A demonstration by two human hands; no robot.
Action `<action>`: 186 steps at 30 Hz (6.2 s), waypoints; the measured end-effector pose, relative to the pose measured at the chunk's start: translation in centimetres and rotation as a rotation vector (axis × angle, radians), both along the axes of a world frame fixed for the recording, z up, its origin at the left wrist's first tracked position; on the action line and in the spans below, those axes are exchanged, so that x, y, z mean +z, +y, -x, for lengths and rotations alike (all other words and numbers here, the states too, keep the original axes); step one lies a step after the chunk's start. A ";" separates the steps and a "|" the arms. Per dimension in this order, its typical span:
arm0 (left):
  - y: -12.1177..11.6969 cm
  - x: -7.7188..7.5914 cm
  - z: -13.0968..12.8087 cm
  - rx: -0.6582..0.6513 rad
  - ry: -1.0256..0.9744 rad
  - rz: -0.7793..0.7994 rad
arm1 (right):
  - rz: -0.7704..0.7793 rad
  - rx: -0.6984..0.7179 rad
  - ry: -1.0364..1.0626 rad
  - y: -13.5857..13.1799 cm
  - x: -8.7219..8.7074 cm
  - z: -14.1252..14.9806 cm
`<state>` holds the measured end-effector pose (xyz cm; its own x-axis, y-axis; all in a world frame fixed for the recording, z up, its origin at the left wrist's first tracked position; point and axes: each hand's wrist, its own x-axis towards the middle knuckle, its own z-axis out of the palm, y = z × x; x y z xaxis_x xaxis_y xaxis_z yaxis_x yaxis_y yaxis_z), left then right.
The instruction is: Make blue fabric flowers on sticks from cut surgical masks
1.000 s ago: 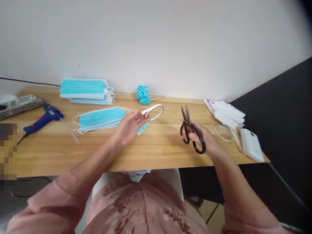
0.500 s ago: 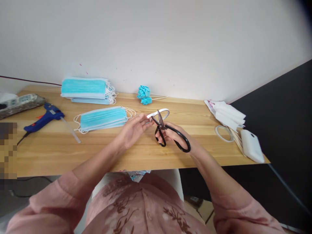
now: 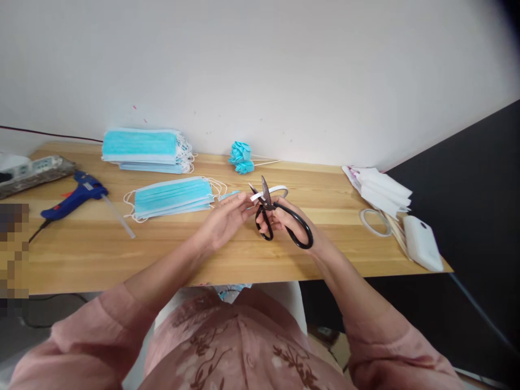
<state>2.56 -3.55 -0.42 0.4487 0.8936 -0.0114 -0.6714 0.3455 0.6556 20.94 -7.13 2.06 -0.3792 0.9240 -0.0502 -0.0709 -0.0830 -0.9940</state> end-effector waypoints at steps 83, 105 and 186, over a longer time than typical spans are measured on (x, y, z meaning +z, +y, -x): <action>0.0 0.1 0.4 0.080 0.176 -0.056 | -0.085 0.145 -0.099 -0.5 -0.1 -1.8; 0.0 0.1 0.3 0.065 0.157 -0.067 | -0.088 0.123 0.007 -0.5 -0.1 -1.3; 0.3 -0.4 0.8 0.022 0.272 -0.132 | -0.059 0.301 -0.138 -1.1 0.8 -4.9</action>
